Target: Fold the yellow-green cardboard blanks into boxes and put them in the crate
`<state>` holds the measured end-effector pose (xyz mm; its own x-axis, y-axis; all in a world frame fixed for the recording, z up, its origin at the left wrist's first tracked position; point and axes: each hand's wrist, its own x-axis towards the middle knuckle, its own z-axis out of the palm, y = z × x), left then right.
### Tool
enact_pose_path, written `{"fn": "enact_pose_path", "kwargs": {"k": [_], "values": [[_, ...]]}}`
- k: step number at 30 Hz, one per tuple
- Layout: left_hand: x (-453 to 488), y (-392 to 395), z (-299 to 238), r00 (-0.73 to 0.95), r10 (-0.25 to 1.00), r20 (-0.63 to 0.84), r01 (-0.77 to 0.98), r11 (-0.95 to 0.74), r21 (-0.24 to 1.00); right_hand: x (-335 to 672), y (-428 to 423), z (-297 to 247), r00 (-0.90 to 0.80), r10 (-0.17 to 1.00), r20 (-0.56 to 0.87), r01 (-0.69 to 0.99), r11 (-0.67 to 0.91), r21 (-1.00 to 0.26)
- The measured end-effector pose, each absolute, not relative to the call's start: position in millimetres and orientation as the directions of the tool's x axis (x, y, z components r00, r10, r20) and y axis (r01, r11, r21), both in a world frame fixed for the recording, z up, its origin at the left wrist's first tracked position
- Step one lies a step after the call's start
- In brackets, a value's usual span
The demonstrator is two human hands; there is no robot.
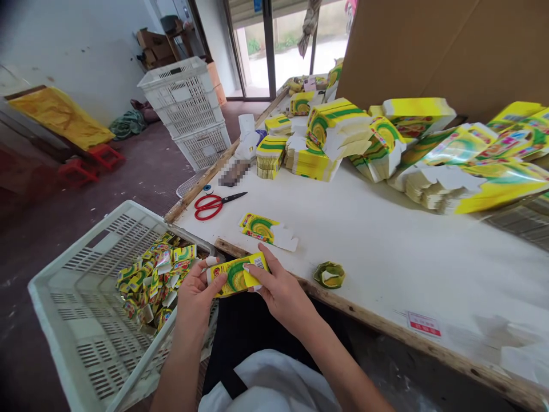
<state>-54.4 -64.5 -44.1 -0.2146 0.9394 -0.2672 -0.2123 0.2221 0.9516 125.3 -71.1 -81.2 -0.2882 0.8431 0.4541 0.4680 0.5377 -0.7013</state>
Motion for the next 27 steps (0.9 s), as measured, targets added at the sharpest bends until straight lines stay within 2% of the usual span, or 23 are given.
{"fn": "enact_pose_path", "kwargs": {"k": [6,15,19,23,27], "values": [[-56.8,-63.2,-47.5,-0.209,0.952,-0.222,-0.238,0.170,0.956,137.2,-63.8,-63.4,-0.390,0.826,0.406,0.432,0.554,-0.712],[-51.2,-57.7,-38.5,-0.221,0.948,-0.229,-0.279,0.163,0.946,131.8,-68.3,-73.4,-0.321,0.845,0.428,0.474,0.534,-0.700],[-50.1,-57.0,-39.9,-0.205,0.948,-0.242,-0.298,0.175,0.938,136.5,-66.2,-72.8,-0.356,0.840,0.409,0.482,0.541,-0.689],[-52.7,-55.4,-40.9,-0.205,0.950,-0.236,-0.288,0.172,0.942,138.9,-66.1,-69.5,-0.367,0.858,0.361,0.396,0.495,-0.773],[-48.8,-59.3,-44.4,-0.152,0.955,-0.254,-0.278,0.206,0.938,130.1,-68.6,-71.3,-0.213,0.944,0.251,0.295,0.307,-0.905]]}}
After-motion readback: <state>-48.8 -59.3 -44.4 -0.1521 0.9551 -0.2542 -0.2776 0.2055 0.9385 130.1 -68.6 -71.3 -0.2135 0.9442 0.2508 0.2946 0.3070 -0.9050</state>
